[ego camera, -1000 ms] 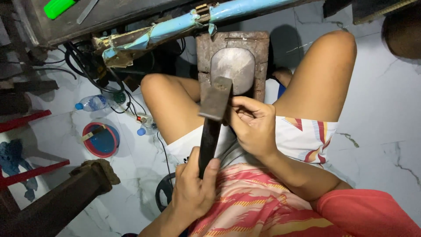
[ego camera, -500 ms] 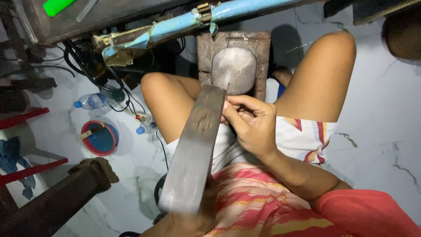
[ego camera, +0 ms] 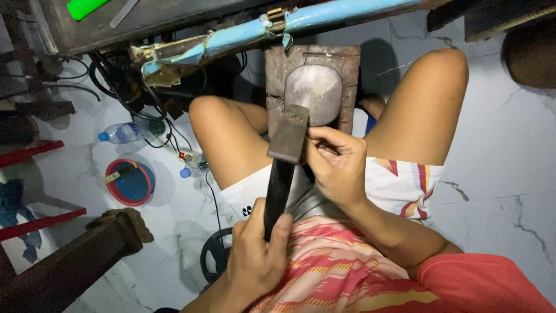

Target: Hammering a small metal piece on an anvil to shape or flatten it as part of a jewelry making process.

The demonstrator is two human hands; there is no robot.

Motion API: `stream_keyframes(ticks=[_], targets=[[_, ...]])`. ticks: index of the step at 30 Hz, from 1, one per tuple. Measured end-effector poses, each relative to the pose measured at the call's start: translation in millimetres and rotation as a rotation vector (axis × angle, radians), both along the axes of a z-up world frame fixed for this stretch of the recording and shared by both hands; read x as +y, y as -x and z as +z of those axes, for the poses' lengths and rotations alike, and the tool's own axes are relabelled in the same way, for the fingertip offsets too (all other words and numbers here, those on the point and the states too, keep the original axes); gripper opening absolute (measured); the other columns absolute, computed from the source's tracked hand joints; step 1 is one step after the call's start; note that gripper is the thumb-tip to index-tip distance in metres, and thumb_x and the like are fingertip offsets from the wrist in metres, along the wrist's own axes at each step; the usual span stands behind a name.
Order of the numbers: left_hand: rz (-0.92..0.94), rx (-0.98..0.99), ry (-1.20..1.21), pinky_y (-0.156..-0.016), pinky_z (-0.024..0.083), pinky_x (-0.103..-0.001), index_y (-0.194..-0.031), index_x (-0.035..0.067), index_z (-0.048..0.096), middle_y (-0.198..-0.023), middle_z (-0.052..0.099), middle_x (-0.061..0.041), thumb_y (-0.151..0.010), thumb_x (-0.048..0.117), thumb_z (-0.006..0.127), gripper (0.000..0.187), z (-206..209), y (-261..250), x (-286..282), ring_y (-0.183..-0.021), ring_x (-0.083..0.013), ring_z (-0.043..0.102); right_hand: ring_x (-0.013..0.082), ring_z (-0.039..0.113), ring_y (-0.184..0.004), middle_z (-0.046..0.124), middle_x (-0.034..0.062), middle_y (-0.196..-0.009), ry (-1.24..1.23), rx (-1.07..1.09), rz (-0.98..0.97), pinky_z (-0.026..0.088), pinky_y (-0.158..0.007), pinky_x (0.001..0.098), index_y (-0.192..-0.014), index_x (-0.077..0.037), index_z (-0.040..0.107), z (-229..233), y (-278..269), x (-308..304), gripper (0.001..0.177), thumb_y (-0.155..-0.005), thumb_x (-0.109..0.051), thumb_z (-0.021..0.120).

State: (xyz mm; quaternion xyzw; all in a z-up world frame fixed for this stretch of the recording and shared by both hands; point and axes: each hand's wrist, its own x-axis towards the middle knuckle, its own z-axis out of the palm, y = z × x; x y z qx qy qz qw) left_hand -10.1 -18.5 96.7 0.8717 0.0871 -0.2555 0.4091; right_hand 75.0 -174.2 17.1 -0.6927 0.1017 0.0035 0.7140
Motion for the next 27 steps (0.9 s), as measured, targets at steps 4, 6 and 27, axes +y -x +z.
stream_keyframes(ticks=[4,6,27], targets=[[0.105,0.244,-0.178,-0.073,0.047,-0.044,-0.105,0.023,0.059,-0.072,0.064,-0.009,-0.091,0.055,0.046,0.037,5.6,10.6,-0.7,-0.075,-0.0365,0.059,0.0025,0.062,-0.078,0.075,0.0028,-0.086,0.005,0.022,-0.013,0.051,-0.068,0.0181,-0.100,0.002,0.077,-3.8,5.1,1.4,0.010,-0.095,0.002,0.068],[0.083,0.197,-0.123,-0.062,0.045,-0.044,-0.097,0.019,0.056,-0.062,0.056,-0.009,-0.095,0.050,0.048,0.031,3.7,3.7,-1.9,-0.058,-0.0353,0.056,0.0025,0.061,-0.078,0.073,0.0016,-0.084,0.003,0.016,-0.011,0.051,-0.067,0.0184,-0.097,0.002,0.076,-1.7,4.8,1.5,0.010,-0.095,0.003,0.067],[0.010,0.061,-0.030,-0.050,0.043,-0.043,-0.093,0.016,0.056,-0.050,0.053,-0.010,-0.098,0.043,0.051,0.028,-8.3,-12.3,9.1,-0.042,-0.0370,0.058,0.0067,0.066,-0.081,0.075,0.0048,-0.088,0.014,0.000,-0.010,0.055,-0.071,0.0210,-0.096,0.002,0.076,2.3,-2.9,0.6,0.012,-0.094,0.004,0.065]])
